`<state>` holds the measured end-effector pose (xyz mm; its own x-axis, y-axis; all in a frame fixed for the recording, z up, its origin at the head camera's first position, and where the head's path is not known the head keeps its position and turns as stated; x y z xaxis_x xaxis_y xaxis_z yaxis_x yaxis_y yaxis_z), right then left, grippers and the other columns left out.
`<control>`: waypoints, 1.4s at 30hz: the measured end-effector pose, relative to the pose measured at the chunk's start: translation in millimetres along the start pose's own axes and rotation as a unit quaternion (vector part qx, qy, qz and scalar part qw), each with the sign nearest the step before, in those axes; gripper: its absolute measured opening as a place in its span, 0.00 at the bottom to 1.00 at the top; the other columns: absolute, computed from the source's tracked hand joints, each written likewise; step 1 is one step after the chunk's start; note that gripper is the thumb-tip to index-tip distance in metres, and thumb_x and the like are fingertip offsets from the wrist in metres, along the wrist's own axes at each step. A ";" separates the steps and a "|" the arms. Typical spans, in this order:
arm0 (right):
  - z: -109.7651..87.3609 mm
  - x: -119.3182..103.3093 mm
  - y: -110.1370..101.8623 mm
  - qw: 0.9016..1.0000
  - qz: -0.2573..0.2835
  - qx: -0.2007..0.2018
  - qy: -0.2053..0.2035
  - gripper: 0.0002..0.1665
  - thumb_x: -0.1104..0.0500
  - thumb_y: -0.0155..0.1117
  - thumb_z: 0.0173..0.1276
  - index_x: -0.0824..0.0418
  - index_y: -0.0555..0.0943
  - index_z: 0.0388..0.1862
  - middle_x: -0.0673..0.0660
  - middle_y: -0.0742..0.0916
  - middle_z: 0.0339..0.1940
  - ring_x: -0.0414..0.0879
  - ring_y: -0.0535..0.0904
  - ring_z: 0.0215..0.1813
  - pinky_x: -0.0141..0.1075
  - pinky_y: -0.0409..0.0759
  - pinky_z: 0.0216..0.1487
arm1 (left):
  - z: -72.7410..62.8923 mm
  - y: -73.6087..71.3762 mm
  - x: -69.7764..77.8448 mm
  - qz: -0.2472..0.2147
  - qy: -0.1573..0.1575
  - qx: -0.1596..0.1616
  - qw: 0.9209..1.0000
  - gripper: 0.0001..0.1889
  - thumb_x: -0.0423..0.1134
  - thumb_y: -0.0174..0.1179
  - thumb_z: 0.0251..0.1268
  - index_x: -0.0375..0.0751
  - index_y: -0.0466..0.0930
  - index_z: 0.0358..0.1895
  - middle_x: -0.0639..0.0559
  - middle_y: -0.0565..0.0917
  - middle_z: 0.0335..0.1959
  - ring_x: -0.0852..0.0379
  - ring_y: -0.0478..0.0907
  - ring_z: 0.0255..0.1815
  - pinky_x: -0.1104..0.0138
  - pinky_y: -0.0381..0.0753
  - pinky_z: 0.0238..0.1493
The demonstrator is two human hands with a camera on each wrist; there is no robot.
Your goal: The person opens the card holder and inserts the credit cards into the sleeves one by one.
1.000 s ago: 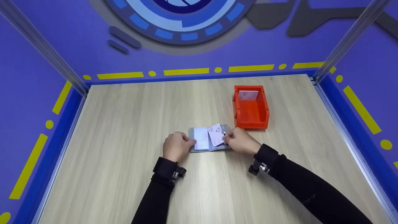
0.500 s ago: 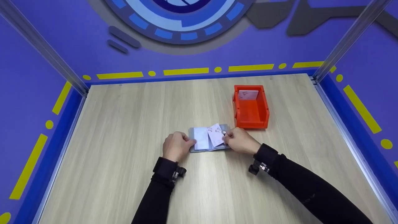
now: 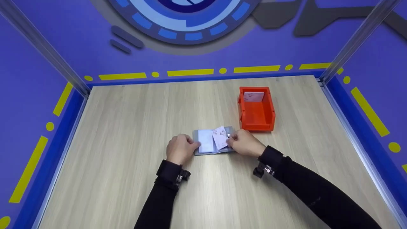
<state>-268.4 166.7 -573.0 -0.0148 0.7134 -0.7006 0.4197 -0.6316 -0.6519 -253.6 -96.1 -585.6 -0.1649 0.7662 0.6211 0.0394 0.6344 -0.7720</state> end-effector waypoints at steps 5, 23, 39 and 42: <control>0.7 -0.5 -0.2 1.000 -0.001 -0.009 0.013 0.22 0.55 0.62 0.79 0.54 0.76 0.21 0.49 0.74 0.21 0.46 0.70 0.31 0.38 0.65 0.35 | 1.1 -1.1 1.2 0.005 0.000 0.000 1.000 0.15 0.52 0.78 0.64 0.51 0.86 0.25 0.56 0.86 0.27 0.54 0.80 0.29 0.62 0.71 0.33; 5.9 -6.1 3.1 1.000 0.000 -0.010 0.011 0.25 0.55 0.63 0.81 0.52 0.74 0.19 0.48 0.73 0.21 0.45 0.69 0.29 0.37 0.65 0.35 | 1.8 -1.0 3.2 0.005 -0.001 -0.007 1.000 0.16 0.53 0.78 0.65 0.51 0.85 0.24 0.58 0.85 0.26 0.55 0.79 0.28 0.62 0.70 0.33; 5.6 -15.2 11.3 0.999 -0.045 -0.019 0.009 0.23 0.54 0.64 0.81 0.54 0.77 0.21 0.48 0.74 0.20 0.46 0.72 0.29 0.38 0.68 0.34 | 0.8 1.9 1.1 0.007 0.002 -0.005 1.000 0.15 0.52 0.78 0.65 0.50 0.87 0.26 0.57 0.87 0.27 0.55 0.80 0.28 0.62 0.71 0.33; 4.8 -18.2 12.5 0.998 -0.055 -0.016 0.010 0.22 0.54 0.65 0.81 0.54 0.79 0.22 0.48 0.74 0.20 0.46 0.73 0.29 0.38 0.68 0.34 | 0.3 1.5 1.0 0.007 0.004 -0.004 1.000 0.15 0.52 0.78 0.65 0.50 0.87 0.25 0.57 0.87 0.27 0.55 0.80 0.28 0.62 0.71 0.33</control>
Point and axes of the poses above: each hand's wrist, its own z-axis towards the middle knuckle, its own y-axis out of the palm, x = y × z, the point moved 4 cm from there along z, towards the middle knuckle
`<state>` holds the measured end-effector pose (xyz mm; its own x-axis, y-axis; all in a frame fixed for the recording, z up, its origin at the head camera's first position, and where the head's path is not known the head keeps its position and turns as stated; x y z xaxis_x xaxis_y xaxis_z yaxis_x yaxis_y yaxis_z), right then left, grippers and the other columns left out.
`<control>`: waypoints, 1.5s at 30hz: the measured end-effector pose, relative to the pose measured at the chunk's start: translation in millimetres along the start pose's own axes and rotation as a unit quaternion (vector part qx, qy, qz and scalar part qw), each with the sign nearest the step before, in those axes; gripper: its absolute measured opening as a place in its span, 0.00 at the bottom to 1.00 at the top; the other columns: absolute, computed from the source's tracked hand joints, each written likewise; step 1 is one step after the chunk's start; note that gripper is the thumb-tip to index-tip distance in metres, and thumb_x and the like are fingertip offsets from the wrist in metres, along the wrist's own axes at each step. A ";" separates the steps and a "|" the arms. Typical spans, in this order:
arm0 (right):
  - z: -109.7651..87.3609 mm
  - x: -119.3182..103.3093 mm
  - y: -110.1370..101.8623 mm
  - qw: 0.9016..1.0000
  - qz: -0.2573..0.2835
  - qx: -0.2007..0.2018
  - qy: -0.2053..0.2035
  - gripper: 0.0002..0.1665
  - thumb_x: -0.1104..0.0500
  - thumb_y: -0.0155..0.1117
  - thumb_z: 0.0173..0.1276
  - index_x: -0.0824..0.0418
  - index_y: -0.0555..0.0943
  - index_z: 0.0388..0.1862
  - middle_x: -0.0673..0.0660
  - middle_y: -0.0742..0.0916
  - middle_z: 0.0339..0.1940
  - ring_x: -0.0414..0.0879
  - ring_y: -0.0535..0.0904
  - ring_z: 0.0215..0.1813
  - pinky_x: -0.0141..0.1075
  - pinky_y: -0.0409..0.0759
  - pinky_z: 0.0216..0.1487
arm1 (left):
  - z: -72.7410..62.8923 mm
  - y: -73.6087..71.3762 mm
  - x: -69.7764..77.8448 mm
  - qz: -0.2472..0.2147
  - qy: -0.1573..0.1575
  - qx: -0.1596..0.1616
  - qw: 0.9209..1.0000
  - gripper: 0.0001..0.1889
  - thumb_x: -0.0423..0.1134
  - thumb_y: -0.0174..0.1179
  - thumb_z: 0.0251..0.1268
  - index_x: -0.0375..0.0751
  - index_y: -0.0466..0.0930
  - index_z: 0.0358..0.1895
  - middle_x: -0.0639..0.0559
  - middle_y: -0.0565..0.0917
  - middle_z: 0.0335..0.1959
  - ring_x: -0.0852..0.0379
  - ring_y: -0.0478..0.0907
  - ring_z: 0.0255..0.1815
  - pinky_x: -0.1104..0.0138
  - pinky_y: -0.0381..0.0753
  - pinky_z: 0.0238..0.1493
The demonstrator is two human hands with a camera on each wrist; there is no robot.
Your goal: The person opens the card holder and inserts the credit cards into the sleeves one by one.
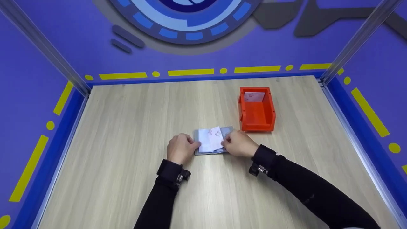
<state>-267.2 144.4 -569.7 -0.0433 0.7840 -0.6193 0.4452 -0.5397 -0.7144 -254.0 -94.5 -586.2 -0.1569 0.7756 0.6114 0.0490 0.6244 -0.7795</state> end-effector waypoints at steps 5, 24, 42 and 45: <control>1.2 -4.3 2.5 1.000 -0.023 -0.001 0.002 0.24 0.53 0.65 0.81 0.53 0.79 0.20 0.47 0.74 0.20 0.45 0.72 0.27 0.38 0.68 0.33 | -0.9 0.7 -0.7 -0.003 0.002 0.000 1.000 0.16 0.52 0.78 0.65 0.50 0.86 0.24 0.57 0.85 0.26 0.55 0.79 0.28 0.62 0.70 0.32; 6.2 -12.7 15.8 0.999 -0.036 -0.013 -0.020 0.25 0.54 0.64 0.81 0.51 0.76 0.19 0.46 0.73 0.18 0.45 0.70 0.26 0.37 0.67 0.32 | -1.9 2.9 0.5 0.003 0.007 0.000 1.000 0.15 0.51 0.77 0.66 0.50 0.86 0.25 0.58 0.83 0.25 0.56 0.77 0.27 0.63 0.70 0.32; 7.4 -16.1 5.5 1.000 -0.031 0.003 -0.003 0.18 0.55 0.68 0.75 0.54 0.85 0.21 0.47 0.79 0.21 0.45 0.74 0.30 0.36 0.69 0.33 | -0.7 0.7 1.2 -0.001 0.008 -0.006 1.000 0.16 0.52 0.78 0.65 0.49 0.85 0.25 0.57 0.83 0.26 0.56 0.77 0.27 0.62 0.70 0.32; 8.1 -17.6 4.2 0.999 -0.036 0.024 -0.012 0.15 0.55 0.71 0.73 0.56 0.89 0.25 0.48 0.83 0.26 0.46 0.77 0.34 0.37 0.71 0.37 | -0.7 0.0 1.3 0.001 0.007 -0.003 1.000 0.16 0.52 0.78 0.65 0.49 0.85 0.25 0.57 0.83 0.26 0.56 0.77 0.27 0.62 0.70 0.31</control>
Point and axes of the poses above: each hand's wrist, its own z-axis towards the middle knuckle, its own y-axis out of the palm, x = y × z, the point moved 4 cm from there along z, towards the middle knuckle
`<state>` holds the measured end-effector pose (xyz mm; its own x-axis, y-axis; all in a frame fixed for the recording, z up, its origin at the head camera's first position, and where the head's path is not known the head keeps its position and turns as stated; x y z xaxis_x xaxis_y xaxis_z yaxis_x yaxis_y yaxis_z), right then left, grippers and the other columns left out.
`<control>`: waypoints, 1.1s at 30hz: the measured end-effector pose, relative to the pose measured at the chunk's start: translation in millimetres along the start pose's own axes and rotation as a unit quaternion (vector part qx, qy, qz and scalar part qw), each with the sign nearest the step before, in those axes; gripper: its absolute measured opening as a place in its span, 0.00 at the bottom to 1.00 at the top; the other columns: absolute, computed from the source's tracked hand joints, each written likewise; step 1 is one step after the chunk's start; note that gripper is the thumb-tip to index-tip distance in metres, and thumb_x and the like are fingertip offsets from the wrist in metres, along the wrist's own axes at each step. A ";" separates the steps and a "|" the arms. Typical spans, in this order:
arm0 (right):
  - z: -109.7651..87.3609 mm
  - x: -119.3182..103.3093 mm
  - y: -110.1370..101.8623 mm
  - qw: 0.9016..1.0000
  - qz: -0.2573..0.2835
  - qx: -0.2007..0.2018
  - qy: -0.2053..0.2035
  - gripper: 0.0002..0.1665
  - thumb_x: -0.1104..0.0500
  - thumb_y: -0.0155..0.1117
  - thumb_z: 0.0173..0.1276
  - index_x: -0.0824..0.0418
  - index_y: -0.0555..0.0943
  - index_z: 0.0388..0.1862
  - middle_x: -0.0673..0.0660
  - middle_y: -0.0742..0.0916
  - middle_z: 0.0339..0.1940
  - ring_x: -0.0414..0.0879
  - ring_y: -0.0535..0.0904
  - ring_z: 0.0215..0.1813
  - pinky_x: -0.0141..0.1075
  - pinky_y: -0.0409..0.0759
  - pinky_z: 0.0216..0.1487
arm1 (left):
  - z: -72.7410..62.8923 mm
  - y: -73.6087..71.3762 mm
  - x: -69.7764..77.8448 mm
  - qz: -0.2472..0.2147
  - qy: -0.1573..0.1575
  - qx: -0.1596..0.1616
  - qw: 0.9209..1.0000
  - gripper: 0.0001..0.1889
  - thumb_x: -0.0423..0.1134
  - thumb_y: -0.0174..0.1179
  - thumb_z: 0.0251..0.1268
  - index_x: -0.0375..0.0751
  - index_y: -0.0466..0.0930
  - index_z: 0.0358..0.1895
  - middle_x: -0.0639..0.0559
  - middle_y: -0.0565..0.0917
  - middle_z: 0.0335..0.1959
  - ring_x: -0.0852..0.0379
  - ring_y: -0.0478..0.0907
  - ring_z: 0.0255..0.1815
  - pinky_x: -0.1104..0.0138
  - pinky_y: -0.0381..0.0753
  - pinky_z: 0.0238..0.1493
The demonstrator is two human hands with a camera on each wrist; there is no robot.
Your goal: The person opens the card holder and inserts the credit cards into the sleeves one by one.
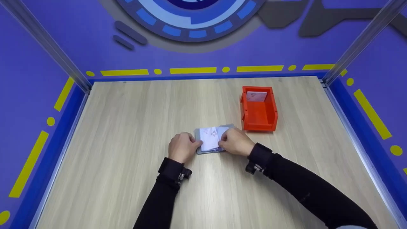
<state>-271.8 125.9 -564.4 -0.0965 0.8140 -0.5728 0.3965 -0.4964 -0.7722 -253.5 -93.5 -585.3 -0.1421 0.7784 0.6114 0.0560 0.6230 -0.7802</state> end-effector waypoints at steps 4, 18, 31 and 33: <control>1.6 -1.6 1.0 1.000 0.002 0.013 -0.007 0.11 0.56 0.73 0.71 0.56 0.92 0.28 0.49 0.87 0.30 0.46 0.79 0.36 0.36 0.72 0.39 | 0.4 -0.4 0.0 0.001 -0.001 0.000 1.000 0.16 0.52 0.78 0.65 0.50 0.85 0.25 0.57 0.83 0.25 0.56 0.77 0.27 0.62 0.69 0.31; 5.0 -8.1 5.2 1.000 0.010 0.016 -0.014 0.09 0.58 0.70 0.72 0.59 0.93 0.35 0.52 0.89 0.34 0.45 0.79 0.35 0.36 0.74 0.38 | 0.5 -3.3 2.1 0.003 0.011 0.001 1.000 0.16 0.51 0.76 0.69 0.49 0.87 0.25 0.58 0.84 0.25 0.57 0.77 0.26 0.63 0.69 0.31; 4.0 -0.2 -7.0 0.999 0.040 -0.001 -0.034 0.12 0.59 0.66 0.78 0.61 0.94 0.47 0.55 0.89 0.40 0.47 0.80 0.42 0.37 0.74 0.43 | -1.1 -3.5 1.4 0.008 0.008 0.004 1.000 0.17 0.54 0.76 0.68 0.49 0.88 0.26 0.56 0.86 0.27 0.56 0.79 0.27 0.63 0.71 0.31; 4.4 3.4 -16.2 0.999 0.036 0.013 -0.028 0.13 0.58 0.65 0.77 0.61 0.94 0.49 0.56 0.89 0.41 0.48 0.80 0.42 0.38 0.75 0.44 | -1.3 -3.6 1.3 0.011 0.006 0.005 1.000 0.18 0.55 0.76 0.68 0.50 0.88 0.25 0.56 0.86 0.26 0.56 0.79 0.27 0.63 0.70 0.31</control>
Point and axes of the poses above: each hand's wrist, its own z-axis towards the middle knuckle, its own y-axis out of the palm, x = y × z, the point moved 4 cm from there along z, towards the middle knuckle
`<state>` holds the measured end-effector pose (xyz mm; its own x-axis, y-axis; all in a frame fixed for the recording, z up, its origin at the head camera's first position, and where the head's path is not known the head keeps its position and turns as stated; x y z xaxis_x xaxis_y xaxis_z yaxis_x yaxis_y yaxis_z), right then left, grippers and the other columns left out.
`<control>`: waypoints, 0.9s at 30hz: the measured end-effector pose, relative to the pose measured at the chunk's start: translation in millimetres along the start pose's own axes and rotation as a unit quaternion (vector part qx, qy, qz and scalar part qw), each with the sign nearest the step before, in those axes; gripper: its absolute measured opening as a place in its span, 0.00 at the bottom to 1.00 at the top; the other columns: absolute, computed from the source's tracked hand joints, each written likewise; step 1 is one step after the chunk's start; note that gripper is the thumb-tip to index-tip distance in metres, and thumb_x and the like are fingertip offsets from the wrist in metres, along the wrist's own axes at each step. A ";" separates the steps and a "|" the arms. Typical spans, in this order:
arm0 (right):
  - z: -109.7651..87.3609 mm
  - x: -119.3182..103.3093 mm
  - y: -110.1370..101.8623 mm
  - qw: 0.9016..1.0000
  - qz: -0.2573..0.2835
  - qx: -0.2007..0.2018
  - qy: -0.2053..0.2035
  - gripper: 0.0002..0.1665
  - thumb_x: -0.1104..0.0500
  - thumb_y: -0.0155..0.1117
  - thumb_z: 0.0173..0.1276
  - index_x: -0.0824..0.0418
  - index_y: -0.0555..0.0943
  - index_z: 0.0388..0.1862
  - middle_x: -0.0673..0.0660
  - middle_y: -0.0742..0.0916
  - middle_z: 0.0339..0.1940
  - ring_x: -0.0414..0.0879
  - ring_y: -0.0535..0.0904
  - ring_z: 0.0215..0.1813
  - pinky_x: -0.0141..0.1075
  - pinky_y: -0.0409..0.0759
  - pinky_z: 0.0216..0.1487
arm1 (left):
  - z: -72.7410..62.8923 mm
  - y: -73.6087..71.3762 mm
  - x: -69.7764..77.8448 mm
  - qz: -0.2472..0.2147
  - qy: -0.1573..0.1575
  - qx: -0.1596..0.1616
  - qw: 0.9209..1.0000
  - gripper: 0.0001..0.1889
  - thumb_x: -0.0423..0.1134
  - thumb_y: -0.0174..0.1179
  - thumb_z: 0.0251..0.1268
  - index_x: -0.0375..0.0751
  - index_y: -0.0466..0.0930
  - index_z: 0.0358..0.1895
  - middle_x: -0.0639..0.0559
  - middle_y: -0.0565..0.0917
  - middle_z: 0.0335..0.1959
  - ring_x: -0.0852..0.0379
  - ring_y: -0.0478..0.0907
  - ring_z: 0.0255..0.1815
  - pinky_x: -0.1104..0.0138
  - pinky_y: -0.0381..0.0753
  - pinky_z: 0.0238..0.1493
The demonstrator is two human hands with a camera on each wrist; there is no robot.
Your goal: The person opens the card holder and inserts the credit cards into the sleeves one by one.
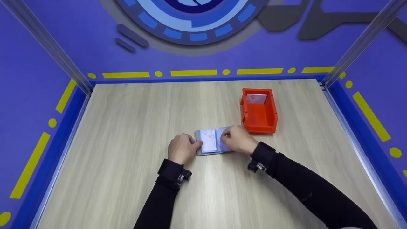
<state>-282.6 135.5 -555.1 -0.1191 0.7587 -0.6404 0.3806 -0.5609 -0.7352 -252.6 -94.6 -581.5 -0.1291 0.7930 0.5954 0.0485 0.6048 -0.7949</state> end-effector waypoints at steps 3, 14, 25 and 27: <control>2.8 6.8 -13.6 1.000 -0.009 0.023 0.008 0.14 0.58 0.65 0.78 0.61 0.93 0.51 0.57 0.90 0.41 0.50 0.82 0.41 0.39 0.78 0.43 | -0.7 0.6 0.8 -0.004 0.003 -0.001 1.000 0.19 0.56 0.76 0.68 0.50 0.86 0.24 0.58 0.84 0.24 0.56 0.77 0.26 0.63 0.69 0.30; 7.2 19.8 -22.3 0.994 -0.094 0.049 0.003 0.13 0.53 0.73 0.77 0.62 0.93 0.47 0.54 0.89 0.29 0.50 0.81 0.34 0.39 0.78 0.38 | -1.8 4.7 -0.7 -0.010 0.004 -0.009 1.000 0.22 0.56 0.78 0.66 0.50 0.81 0.21 0.60 0.78 0.21 0.57 0.73 0.24 0.63 0.67 0.29; 14.6 20.6 -7.7 0.988 -0.156 0.017 0.004 0.10 0.56 0.72 0.75 0.63 0.88 0.43 0.50 0.68 0.22 0.50 0.74 0.31 0.41 0.65 0.35 | -1.8 5.4 -0.4 -0.015 0.004 -0.007 1.000 0.19 0.54 0.79 0.64 0.50 0.84 0.22 0.59 0.82 0.23 0.57 0.76 0.25 0.63 0.69 0.30; 16.6 21.4 -8.2 0.988 -0.155 0.010 0.008 0.10 0.56 0.72 0.74 0.63 0.87 0.42 0.50 0.69 0.22 0.51 0.74 0.31 0.42 0.65 0.35 | -0.9 4.8 0.5 -0.014 0.006 -0.003 1.000 0.19 0.54 0.79 0.64 0.51 0.84 0.21 0.59 0.82 0.22 0.57 0.76 0.25 0.63 0.69 0.30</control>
<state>-303.5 150.8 -566.5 -0.2124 0.8999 -0.3809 0.3106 -0.3075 -0.8995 -251.5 -91.3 -585.0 -0.1183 0.7766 0.6188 0.0514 0.6271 -0.7772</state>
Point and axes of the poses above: each hand's wrist, its own z-axis towards the middle knuckle, its own y-axis out of the palm, x = y × z, the point moved 4 cm from there along z, towards the middle knuckle
